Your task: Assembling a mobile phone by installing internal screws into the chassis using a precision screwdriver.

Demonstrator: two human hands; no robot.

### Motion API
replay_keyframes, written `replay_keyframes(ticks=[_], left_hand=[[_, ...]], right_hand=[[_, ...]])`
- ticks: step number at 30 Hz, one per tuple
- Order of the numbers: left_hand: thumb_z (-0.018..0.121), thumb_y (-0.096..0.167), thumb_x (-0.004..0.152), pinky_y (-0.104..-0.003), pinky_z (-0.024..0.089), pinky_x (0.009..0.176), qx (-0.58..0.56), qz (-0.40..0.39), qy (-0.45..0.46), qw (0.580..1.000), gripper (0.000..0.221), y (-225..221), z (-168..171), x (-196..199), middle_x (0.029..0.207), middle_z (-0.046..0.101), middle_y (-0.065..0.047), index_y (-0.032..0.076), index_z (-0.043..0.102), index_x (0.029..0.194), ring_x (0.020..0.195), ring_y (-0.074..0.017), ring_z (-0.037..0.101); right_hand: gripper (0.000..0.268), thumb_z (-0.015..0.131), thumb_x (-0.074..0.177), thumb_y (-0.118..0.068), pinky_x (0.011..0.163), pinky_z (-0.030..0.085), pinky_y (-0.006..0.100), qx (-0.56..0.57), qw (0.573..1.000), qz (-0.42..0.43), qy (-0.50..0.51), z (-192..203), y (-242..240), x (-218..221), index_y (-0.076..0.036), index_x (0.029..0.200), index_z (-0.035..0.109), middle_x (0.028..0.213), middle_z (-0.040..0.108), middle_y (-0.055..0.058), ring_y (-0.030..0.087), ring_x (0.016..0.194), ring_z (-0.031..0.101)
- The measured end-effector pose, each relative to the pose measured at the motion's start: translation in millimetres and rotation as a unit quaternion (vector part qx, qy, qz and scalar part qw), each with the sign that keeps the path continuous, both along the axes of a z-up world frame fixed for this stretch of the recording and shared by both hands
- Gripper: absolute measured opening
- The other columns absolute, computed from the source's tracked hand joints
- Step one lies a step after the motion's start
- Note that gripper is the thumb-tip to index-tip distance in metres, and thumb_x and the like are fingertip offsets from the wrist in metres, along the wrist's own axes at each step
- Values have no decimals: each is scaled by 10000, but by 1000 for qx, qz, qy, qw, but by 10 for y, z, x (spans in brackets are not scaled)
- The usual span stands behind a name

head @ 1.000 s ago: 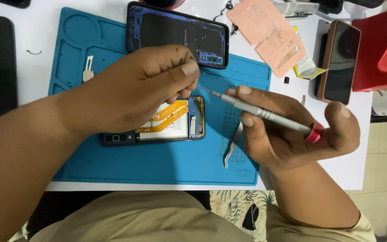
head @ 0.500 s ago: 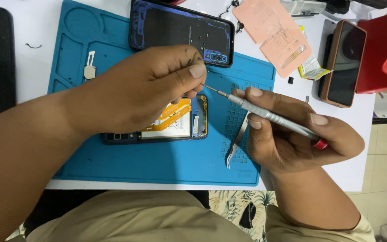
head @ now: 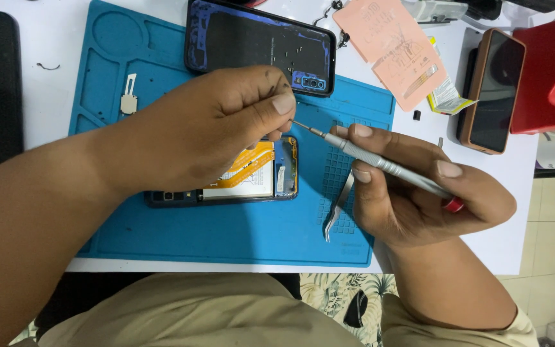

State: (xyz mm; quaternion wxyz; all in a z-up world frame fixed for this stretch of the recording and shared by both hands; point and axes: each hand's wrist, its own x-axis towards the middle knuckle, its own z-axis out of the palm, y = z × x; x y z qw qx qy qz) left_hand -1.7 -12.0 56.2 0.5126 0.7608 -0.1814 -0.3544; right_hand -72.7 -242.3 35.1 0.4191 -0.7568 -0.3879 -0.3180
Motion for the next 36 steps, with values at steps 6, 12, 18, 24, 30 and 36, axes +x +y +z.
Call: replay_keyframes(ticks=[6,12,18,24,30,36], left_hand=[[417,408,1066,-307,456,535,-6,4,12,1000,317,-4,9,1,757,633,1,199,621,942,606,-116,616],[412,388,1073,-307,444,568,-27,-4,-24,999,306,2,-55,6,743,564,29,194,610,942,609,-110,531],[395,408,1056,-302,441,602,-23,-7,-43,999,327,1,-67,14,796,615,36,207,635,961,658,-101,542],[382,429,1047,-313,424,601,19,1,-29,999,351,-18,-14,16,791,619,36,220,655,973,644,-108,531],[362,494,985,-305,555,725,2,26,-23,999,403,-1,-46,14,1099,793,58,244,667,1070,1184,-94,784],[523,185,1119,-374,410,621,-61,-12,-344,937,161,89,-258,25,893,580,-67,84,586,1010,754,-198,540]], right_hand=[[579,614,902,192,818,695,659,24,1000,-2,19,-37,-24,-45,-12,1345,302,955,564,499,459,861,712],[489,570,954,129,794,704,584,-22,1000,-10,-6,10,6,0,-46,1266,236,938,574,451,411,843,720],[567,602,906,194,802,694,657,4,1000,-22,-6,-31,20,-24,-7,1298,245,781,490,317,417,850,710],[565,615,876,219,803,689,650,12,998,-64,13,-20,78,-80,38,1220,205,785,546,425,428,815,705],[534,563,980,115,746,714,555,-61,996,-66,-6,98,58,-47,-73,1349,226,913,622,399,397,772,740],[592,555,1008,44,667,633,509,-40,992,-92,80,89,97,-81,-171,1457,237,706,597,367,463,665,717]])
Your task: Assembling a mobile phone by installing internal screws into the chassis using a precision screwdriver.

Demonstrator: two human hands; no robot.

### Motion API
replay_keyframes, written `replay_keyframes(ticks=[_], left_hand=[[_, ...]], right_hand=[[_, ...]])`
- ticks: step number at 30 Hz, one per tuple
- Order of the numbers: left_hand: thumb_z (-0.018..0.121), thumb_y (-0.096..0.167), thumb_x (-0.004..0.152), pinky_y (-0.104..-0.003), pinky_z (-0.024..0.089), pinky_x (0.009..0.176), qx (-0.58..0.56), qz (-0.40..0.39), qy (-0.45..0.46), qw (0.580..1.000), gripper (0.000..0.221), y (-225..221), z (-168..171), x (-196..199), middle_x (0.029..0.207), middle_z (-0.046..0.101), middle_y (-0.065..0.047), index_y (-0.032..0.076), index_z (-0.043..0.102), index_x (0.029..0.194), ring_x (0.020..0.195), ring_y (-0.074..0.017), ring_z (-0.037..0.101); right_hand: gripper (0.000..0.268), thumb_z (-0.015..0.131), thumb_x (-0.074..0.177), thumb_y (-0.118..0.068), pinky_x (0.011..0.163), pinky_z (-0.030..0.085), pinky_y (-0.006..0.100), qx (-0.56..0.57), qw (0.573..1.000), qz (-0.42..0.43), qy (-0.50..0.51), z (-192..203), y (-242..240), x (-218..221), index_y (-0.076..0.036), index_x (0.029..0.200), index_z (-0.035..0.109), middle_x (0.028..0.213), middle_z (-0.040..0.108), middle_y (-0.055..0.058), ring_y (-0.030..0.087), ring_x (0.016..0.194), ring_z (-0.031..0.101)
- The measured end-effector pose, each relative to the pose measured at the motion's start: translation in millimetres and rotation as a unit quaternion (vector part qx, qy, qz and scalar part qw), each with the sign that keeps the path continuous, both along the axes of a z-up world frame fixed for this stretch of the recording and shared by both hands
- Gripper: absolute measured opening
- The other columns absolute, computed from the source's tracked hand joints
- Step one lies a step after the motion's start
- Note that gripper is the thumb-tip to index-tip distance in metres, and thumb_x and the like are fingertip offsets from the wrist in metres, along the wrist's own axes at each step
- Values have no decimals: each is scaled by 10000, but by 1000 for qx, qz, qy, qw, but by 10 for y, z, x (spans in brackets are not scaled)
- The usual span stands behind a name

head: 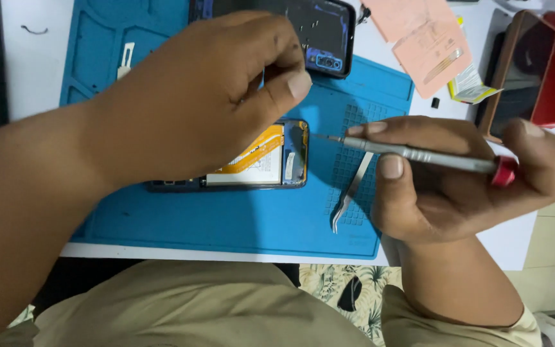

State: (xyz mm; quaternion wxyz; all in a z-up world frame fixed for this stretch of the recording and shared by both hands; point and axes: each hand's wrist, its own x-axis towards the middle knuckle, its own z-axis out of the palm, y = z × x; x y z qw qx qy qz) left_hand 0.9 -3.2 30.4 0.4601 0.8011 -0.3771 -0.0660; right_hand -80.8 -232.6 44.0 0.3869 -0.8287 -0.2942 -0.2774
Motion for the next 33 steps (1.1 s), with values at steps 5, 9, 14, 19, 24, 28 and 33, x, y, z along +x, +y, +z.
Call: replay_keyframes(ticks=[5,9,14,19,24,28,33], left_hand=[[604,249,1108,-430,458,642,146,-63,-233,959,194,102,-156,65,942,573,-58,137,597,950,827,-265,572],[624,337,1036,-408,508,609,214,-121,-333,910,156,90,-239,43,947,602,-35,199,686,1072,745,-245,605],[658,363,999,-447,496,659,216,-162,-277,922,164,32,-251,-26,932,608,-32,211,700,1041,754,-260,611],[614,239,1044,-434,496,679,218,-151,-314,912,100,6,-318,-70,990,609,-27,207,687,1103,756,-230,583],[698,101,908,-500,487,721,185,-169,-263,932,153,-43,-330,-72,1097,676,-82,198,727,1023,882,-304,630],[692,87,883,-522,467,785,170,-184,-245,937,195,-48,-355,-73,1105,670,-68,203,733,1035,915,-325,628],[683,125,913,-524,436,829,143,-201,-238,939,159,-63,-382,-84,1063,653,-59,214,718,1040,927,-322,621]], right_hand=[[502,672,1060,-83,793,403,322,-98,995,-27,17,-136,-288,-63,-7,1357,274,1389,484,93,298,704,793],[486,645,1036,-31,699,470,301,-72,995,24,62,-124,-231,-36,-65,1328,258,1160,537,222,393,785,839],[558,587,1011,75,616,563,370,-61,990,99,82,-33,-243,32,-82,1420,242,871,649,285,364,702,752],[564,570,983,135,646,582,386,-58,989,110,84,-40,-305,43,-49,1417,260,839,671,278,363,724,744],[492,573,1009,48,675,516,329,-75,992,51,93,-58,-296,22,6,1368,240,802,686,247,324,699,723],[556,518,1048,83,742,651,516,-61,991,51,105,-40,-210,-18,-96,1464,195,894,602,409,468,751,711],[103,627,993,6,940,319,322,-195,978,-22,77,21,-378,26,42,909,675,726,708,44,59,901,490]])
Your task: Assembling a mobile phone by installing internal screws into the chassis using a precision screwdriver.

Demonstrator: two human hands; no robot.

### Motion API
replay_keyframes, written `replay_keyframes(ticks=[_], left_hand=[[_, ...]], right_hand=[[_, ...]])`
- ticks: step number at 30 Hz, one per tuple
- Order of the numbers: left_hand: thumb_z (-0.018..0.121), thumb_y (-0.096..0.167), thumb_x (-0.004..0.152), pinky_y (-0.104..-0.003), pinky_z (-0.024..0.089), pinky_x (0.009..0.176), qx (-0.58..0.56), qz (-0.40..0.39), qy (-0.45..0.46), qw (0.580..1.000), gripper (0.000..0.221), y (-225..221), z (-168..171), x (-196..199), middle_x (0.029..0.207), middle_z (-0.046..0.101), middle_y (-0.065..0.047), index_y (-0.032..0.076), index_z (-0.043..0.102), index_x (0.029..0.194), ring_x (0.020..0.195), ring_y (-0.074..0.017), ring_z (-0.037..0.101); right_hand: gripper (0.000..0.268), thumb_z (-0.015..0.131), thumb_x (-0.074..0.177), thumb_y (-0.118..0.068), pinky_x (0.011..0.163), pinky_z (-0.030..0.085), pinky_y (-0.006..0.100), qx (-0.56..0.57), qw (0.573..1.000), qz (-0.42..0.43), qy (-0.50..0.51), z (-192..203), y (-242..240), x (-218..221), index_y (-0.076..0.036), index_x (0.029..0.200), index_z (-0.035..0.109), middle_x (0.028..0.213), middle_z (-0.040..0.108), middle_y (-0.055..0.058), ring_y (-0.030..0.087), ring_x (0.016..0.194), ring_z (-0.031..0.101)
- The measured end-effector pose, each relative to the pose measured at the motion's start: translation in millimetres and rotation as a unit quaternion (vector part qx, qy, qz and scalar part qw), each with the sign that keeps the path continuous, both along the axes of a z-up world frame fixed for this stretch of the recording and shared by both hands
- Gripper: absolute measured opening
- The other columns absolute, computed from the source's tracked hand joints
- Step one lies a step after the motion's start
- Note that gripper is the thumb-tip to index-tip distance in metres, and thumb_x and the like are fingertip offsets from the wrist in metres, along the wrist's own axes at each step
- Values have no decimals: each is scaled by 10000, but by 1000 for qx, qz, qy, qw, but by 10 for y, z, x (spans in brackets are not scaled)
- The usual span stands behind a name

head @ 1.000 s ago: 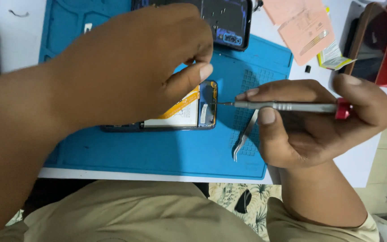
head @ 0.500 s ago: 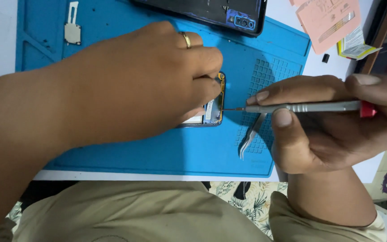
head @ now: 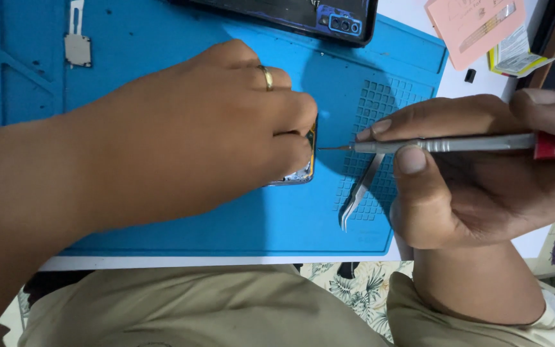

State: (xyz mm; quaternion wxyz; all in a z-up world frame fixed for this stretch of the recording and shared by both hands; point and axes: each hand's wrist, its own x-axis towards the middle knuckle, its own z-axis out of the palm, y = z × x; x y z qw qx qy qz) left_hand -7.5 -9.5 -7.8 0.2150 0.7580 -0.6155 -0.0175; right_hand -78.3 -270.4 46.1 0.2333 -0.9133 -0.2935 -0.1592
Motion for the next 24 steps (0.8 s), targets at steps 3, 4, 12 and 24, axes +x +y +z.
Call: replay_keyframes(ticks=[3,4,12,24], left_hand=[[737,137,840,-496,447,841,-7,1,-26,1000,169,22,25,13,1026,663,-53,203,711,994,904,-307,634],[737,137,840,-496,447,841,-8,-2,-24,1000,169,37,38,10,1026,663,-53,203,711,994,904,-307,634],[772,300,770,-535,472,948,90,-21,-53,994,344,85,89,20,933,715,5,359,734,1107,918,-309,699],[702,271,871,-514,465,921,60,-19,-36,997,228,111,108,33,881,714,18,360,744,1076,814,-306,698]], right_hand=[[503,616,1016,28,742,285,272,96,993,57,31,-89,-25,40,-3,1373,262,800,719,202,267,664,641],[503,616,1016,28,742,285,272,95,993,55,33,-76,-20,30,-3,1373,262,800,719,202,267,664,641],[489,602,1007,66,613,518,332,159,980,105,64,-128,113,116,-53,1345,269,865,710,277,330,756,795],[467,610,1033,76,618,549,329,154,978,117,84,-147,176,117,-51,1318,262,896,706,294,348,790,820]])
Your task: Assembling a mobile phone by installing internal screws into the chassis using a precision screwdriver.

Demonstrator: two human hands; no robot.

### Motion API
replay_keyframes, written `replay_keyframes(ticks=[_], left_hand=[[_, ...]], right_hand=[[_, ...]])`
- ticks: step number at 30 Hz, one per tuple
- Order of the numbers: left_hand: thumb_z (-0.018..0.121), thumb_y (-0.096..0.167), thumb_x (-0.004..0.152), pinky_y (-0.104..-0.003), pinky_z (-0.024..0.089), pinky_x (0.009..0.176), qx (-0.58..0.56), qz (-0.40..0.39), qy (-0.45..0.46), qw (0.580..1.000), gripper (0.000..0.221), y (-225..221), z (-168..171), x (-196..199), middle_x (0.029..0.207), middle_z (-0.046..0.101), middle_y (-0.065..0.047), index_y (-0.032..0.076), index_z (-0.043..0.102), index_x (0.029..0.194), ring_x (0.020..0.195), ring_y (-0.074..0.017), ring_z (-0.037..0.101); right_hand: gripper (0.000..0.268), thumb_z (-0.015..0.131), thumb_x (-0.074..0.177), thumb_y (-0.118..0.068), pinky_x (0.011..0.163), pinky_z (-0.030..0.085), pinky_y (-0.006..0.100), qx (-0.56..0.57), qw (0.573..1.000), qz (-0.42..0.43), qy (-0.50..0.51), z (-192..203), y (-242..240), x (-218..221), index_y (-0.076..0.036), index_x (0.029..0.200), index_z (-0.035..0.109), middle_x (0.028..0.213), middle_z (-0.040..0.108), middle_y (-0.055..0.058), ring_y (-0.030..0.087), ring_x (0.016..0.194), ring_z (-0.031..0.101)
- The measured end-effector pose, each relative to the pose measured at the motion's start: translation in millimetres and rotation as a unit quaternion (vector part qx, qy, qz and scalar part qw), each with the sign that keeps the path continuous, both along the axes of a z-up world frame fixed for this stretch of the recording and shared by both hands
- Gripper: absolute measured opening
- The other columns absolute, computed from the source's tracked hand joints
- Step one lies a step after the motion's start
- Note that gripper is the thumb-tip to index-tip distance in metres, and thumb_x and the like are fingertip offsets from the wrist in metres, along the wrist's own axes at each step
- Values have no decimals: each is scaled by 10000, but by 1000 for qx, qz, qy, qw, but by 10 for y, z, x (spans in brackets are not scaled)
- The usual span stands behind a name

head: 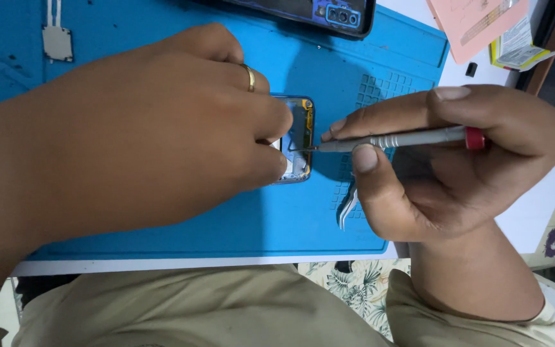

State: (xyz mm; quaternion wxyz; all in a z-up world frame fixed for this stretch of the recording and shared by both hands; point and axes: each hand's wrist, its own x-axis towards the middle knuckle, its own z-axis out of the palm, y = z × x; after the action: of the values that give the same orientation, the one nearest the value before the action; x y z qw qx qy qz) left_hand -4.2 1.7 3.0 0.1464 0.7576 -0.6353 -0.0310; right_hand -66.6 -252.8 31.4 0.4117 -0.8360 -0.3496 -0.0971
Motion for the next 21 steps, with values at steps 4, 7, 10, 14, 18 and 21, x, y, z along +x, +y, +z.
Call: replay_keyframes(ticks=[4,7,10,14,18,21], left_hand=[[708,280,872,-513,465,913,-7,1,-1,1000,223,5,-2,-6,898,719,16,346,750,1081,833,-297,694],[722,299,846,-525,467,920,-15,4,11,1000,308,2,2,-10,938,736,-12,324,758,1150,853,-320,704],[737,261,814,-516,470,916,-3,2,-2,1000,336,3,-6,-10,921,722,4,329,741,1143,835,-300,705],[729,288,835,-511,481,896,3,1,-16,1000,326,-4,-9,-11,924,730,-2,329,739,1159,851,-305,708],[757,273,788,-523,474,909,15,-1,-8,1000,396,-7,-18,-11,938,730,2,344,732,1176,884,-317,712],[686,293,880,-516,484,875,11,1,-16,1000,281,-7,-15,-5,900,723,4,386,747,1138,867,-307,702]], right_hand=[[455,613,1018,84,643,573,330,8,1000,-17,13,-14,27,-34,-44,1281,264,880,690,293,361,806,824],[457,620,1008,97,636,567,329,22,999,-26,15,-10,31,-40,-45,1294,293,910,709,301,346,796,818],[465,605,1030,90,656,590,332,-7,1000,-18,7,19,44,-44,-59,1290,249,917,693,298,357,812,817],[473,619,1020,106,649,590,335,5,1000,-16,10,1,21,-46,-46,1303,272,897,695,295,362,817,828],[466,604,1016,115,636,588,334,2,1000,-11,0,-7,28,-44,-40,1293,263,864,679,289,364,804,826],[481,629,1023,92,618,561,316,-5,1000,-18,5,29,35,-71,-41,1295,256,922,694,331,349,783,811]])
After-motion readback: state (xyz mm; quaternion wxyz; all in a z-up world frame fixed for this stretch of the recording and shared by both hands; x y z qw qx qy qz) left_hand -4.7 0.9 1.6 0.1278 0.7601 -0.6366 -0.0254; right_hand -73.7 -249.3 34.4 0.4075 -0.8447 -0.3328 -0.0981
